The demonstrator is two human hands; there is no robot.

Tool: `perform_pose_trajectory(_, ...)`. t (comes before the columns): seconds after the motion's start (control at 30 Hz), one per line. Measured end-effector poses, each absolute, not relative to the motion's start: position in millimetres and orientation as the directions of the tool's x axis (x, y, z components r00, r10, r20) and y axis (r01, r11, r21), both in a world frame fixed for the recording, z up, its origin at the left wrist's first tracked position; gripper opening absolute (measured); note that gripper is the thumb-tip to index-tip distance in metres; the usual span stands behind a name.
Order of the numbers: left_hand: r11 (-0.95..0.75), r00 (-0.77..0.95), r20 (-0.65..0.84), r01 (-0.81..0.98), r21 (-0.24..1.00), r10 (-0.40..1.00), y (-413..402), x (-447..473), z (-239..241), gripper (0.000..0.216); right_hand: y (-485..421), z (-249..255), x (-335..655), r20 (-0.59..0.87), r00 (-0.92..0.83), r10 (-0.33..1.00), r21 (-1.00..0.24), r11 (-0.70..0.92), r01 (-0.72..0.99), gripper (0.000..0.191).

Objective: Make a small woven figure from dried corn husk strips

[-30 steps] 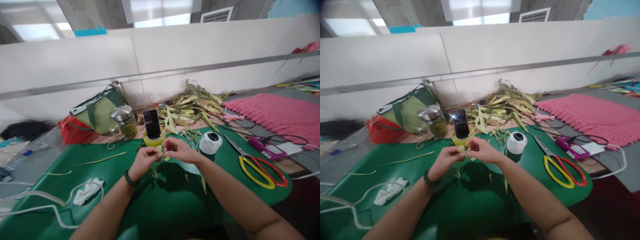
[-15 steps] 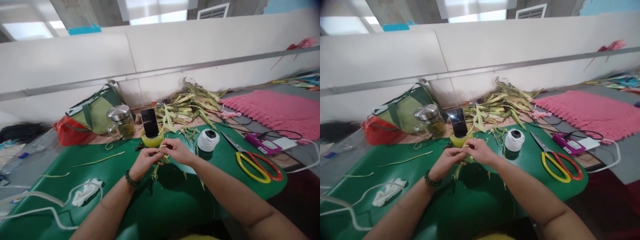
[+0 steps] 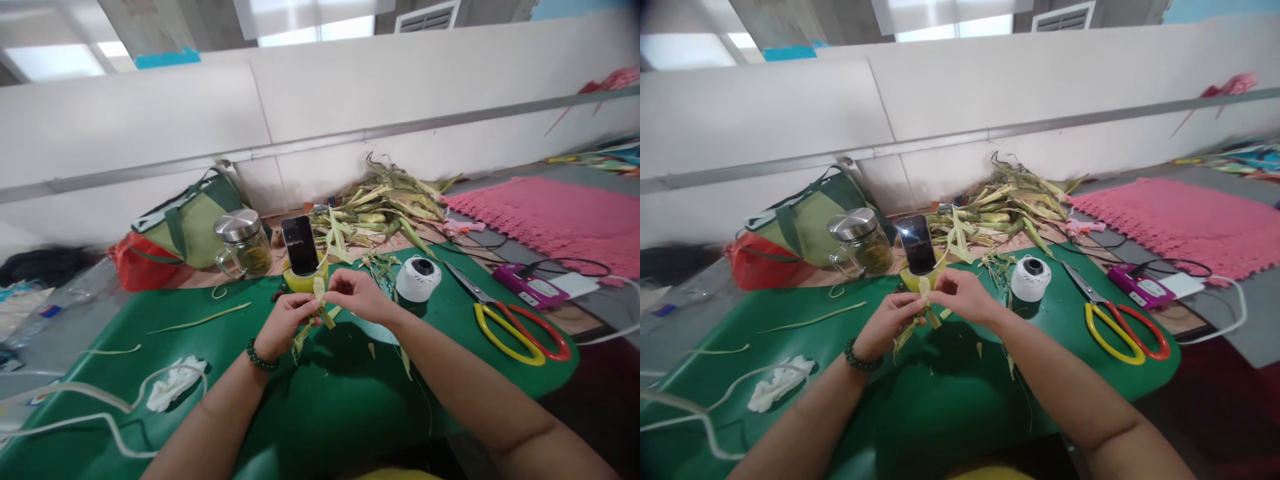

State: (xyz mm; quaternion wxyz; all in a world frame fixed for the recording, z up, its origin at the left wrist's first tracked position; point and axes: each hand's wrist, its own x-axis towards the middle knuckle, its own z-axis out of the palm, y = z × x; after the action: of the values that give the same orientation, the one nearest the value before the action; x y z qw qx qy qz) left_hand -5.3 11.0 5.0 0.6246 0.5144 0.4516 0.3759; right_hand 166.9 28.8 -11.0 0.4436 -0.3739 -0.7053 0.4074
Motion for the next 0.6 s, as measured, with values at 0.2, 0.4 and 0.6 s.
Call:
perform_pose_trajectory(0.2,0.111,0.265,-0.109,0.008,0.994,0.958,13.5,-7.4,1.1,0.032,23.3,-10.0,166.9,0.535,-0.433,0.725,-0.671,0.676,0.304,0.003)
perform_pose_trajectory(0.4,0.080,0.268,-0.086,0.033,0.996,0.960,11.8,-5.1,3.7,0.034,27.9,-15.6,167.4,0.588,-0.474,0.656,-0.556,0.753,0.352,0.006)
perform_pose_trajectory(0.6,0.175,0.280,-0.157,-0.038,0.984,0.947,13.5,-5.3,0.6,0.033,27.9,-14.6,171.9,0.662,-0.548,0.512,-0.326,0.854,0.405,0.010)
